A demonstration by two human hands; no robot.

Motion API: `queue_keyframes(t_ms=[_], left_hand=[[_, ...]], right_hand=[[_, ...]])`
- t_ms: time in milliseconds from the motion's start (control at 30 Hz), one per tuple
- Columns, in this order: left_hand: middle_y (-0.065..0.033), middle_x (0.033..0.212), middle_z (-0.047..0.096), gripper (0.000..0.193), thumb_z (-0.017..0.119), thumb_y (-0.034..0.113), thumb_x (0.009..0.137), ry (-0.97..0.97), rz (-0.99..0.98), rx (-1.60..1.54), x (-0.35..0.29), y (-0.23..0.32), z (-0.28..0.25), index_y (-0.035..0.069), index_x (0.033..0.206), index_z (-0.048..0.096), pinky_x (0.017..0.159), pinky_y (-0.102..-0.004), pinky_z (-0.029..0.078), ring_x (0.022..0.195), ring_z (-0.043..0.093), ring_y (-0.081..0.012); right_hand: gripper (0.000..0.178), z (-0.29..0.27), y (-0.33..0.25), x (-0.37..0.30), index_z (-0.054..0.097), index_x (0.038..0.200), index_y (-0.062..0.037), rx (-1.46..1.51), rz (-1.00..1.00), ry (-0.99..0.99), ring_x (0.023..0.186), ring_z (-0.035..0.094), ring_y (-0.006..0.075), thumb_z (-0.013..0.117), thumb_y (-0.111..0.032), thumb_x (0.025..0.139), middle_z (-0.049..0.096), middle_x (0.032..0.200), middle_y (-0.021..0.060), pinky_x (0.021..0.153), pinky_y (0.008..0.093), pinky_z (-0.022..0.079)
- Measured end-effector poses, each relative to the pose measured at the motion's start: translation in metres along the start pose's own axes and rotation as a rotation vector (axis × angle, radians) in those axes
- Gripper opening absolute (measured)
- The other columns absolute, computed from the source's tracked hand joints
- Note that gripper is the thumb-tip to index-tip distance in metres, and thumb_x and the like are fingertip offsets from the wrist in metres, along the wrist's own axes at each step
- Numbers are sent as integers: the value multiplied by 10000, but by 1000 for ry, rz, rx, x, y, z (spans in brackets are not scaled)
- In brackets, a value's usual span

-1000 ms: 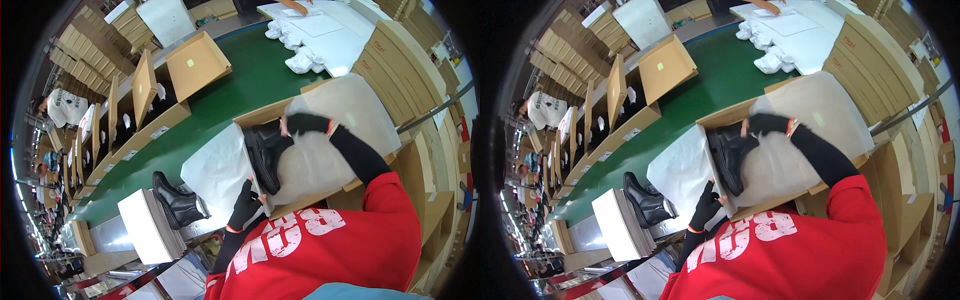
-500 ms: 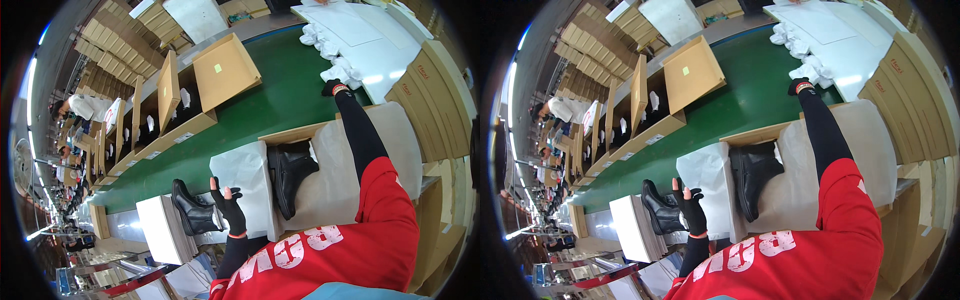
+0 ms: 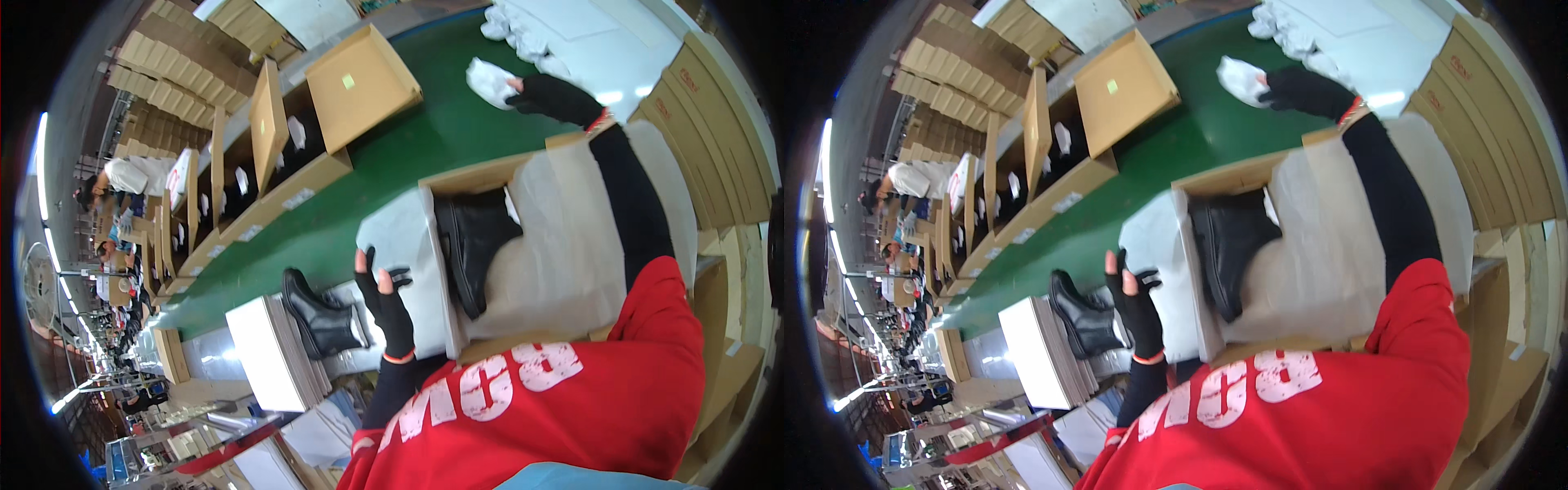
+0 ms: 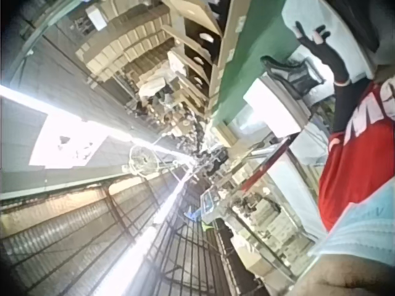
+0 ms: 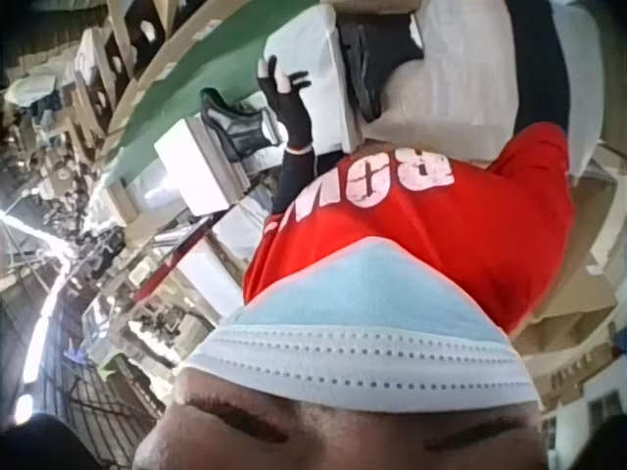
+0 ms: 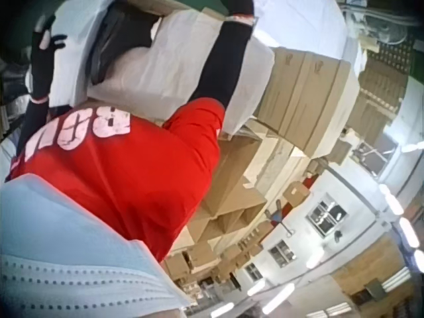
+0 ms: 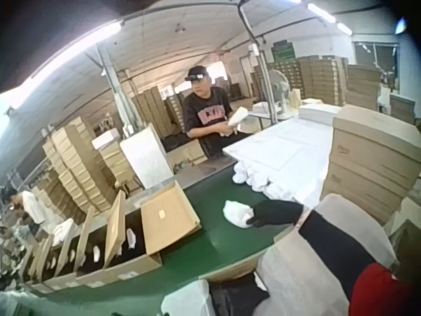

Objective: The recorder is packing finished leather boots into retail boxes, including wrapping them in tissue paper and adding stuffing.

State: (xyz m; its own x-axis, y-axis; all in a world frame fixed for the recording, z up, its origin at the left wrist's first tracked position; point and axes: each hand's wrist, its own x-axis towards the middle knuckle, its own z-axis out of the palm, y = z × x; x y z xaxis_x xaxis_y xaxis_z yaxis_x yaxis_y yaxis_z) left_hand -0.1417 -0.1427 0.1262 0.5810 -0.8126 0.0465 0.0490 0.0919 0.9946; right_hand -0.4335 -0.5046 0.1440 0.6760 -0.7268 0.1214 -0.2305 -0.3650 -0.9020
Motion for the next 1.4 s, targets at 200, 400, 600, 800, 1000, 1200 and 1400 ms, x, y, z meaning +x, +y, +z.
queue_keyframes(t_ms=[200, 400, 600, 800, 1000, 1200, 1400], left_hand=[[-153, 1522, 301, 923, 627, 550, 852, -319, -17, -344, -35, 35, 6, 65, 1521, 216, 1006, -426, 425, 1273, 476, -312], [-126, 1090, 626, 746, 724, 374, 718, -486, 2, -188, -50, 39, -11, 4, 1313, 470, 951, -383, 446, 1001, 615, -253], [-133, 916, 693, 558, 797, 208, 682, -795, 402, 696, -61, 25, 6, 88, 1172, 558, 729, -406, 532, 839, 686, -317], [-145, 950, 611, 473, 787, 150, 589, -788, 744, 984, -67, -48, 2, 100, 1039, 652, 698, -446, 500, 842, 626, -337], [-129, 851, 649, 197, 687, 91, 710, -820, 570, 995, -62, -14, -15, 70, 898, 633, 595, -410, 511, 715, 662, -305], [-178, 995, 609, 360, 650, 60, 704, -853, 605, 996, -66, -53, -24, 39, 1059, 593, 613, -435, 510, 772, 652, -331], [-176, 927, 648, 127, 567, 52, 824, -806, 655, 1101, -69, -53, -15, 50, 924, 645, 596, -420, 528, 784, 659, -322]], right_hand=[[509, 118, -161, -124, 419, 1433, 15, 419, 44, -518, 1251, 485, 209, 530, -223, 998, 531, 1369, 114, 1066, 338, 347], [553, 174, -199, -191, 439, 1426, -18, 533, 26, -757, 1360, 408, 225, 633, -192, 938, 463, 1452, 130, 1114, 356, 306], [670, 199, -87, -172, 482, 1370, -104, -271, -129, -230, 1313, 431, 291, 697, -21, 741, 474, 1403, 126, 1048, 403, 391], [868, 279, -3, -124, 394, 1463, -169, -890, -384, -120, 1338, 379, 354, 715, -41, 667, 454, 1414, 144, 1065, 498, 318], [898, 294, 5, -117, 379, 1478, -178, -903, -396, -62, 1339, 378, 352, 742, -75, 663, 459, 1414, 140, 1076, 501, 295], [845, 295, 5, -112, 418, 1450, -175, -824, -436, -43, 1334, 386, 335, 731, -65, 672, 451, 1424, 123, 1085, 483, 294], [790, 295, 10, -107, 409, 1457, -180, -866, -444, -17, 1316, 389, 343, 641, -33, 717, 437, 1430, 116, 1088, 489, 290]])
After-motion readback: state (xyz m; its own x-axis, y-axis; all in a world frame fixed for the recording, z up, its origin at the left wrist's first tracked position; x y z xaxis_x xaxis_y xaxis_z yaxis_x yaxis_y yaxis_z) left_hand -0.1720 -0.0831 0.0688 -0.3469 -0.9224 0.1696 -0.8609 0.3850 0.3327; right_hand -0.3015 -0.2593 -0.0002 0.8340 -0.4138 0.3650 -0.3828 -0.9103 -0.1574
